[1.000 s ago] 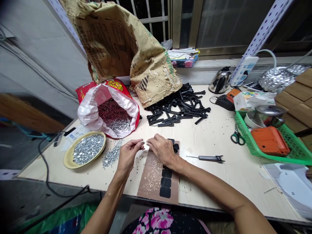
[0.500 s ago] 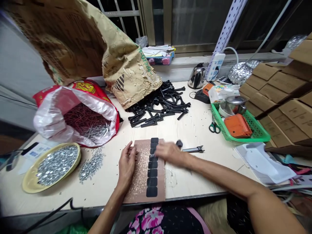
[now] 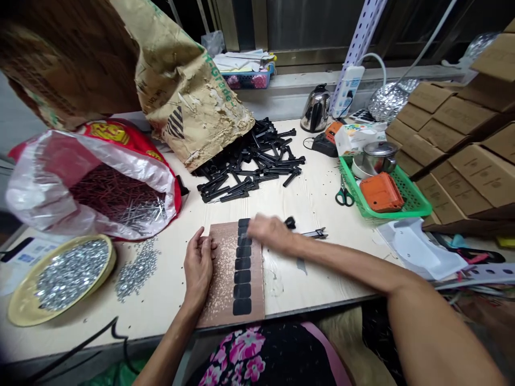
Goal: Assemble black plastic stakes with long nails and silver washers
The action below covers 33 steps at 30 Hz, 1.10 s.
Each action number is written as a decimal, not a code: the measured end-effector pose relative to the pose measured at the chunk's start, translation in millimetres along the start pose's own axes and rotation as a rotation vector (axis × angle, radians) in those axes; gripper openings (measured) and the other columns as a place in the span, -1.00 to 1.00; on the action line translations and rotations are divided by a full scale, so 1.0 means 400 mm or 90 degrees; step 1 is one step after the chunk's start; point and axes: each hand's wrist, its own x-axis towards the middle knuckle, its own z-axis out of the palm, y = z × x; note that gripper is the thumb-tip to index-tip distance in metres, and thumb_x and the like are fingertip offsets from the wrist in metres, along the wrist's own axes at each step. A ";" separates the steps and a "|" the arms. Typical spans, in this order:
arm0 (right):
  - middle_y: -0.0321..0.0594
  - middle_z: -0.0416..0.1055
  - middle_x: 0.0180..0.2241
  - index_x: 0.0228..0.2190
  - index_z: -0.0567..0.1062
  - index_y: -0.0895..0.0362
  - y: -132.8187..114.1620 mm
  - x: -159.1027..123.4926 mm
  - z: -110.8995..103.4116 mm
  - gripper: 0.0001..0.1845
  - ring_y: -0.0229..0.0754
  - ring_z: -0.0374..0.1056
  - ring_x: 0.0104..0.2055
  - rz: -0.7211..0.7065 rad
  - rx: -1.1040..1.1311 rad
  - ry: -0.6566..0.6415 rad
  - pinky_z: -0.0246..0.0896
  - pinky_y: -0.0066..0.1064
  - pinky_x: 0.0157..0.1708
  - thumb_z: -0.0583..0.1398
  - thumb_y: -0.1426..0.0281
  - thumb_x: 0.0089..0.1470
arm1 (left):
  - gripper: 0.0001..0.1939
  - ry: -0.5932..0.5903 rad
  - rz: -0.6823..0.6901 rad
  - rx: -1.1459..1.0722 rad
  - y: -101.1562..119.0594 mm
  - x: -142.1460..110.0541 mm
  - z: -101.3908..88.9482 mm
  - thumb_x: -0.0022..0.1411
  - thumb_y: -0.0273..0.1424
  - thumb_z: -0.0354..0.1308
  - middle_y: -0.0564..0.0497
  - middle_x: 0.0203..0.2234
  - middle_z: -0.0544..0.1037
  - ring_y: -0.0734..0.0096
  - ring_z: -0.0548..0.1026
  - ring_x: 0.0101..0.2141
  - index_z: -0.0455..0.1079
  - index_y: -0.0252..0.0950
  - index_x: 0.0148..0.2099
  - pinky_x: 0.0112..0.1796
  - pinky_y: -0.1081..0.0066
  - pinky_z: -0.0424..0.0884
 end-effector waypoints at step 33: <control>-0.23 0.44 -0.31 -0.30 0.51 0.10 0.091 0.178 -0.034 -0.74 -0.21 0.25 -0.26 0.028 -0.184 0.035 0.04 -0.40 -0.28 0.05 0.30 0.24 | -0.61 -0.013 0.018 -0.036 0.015 -0.014 -0.023 0.26 -0.26 -0.02 -0.11 -0.19 0.44 0.29 0.44 -0.22 0.29 -0.28 0.09 -0.17 0.27 0.36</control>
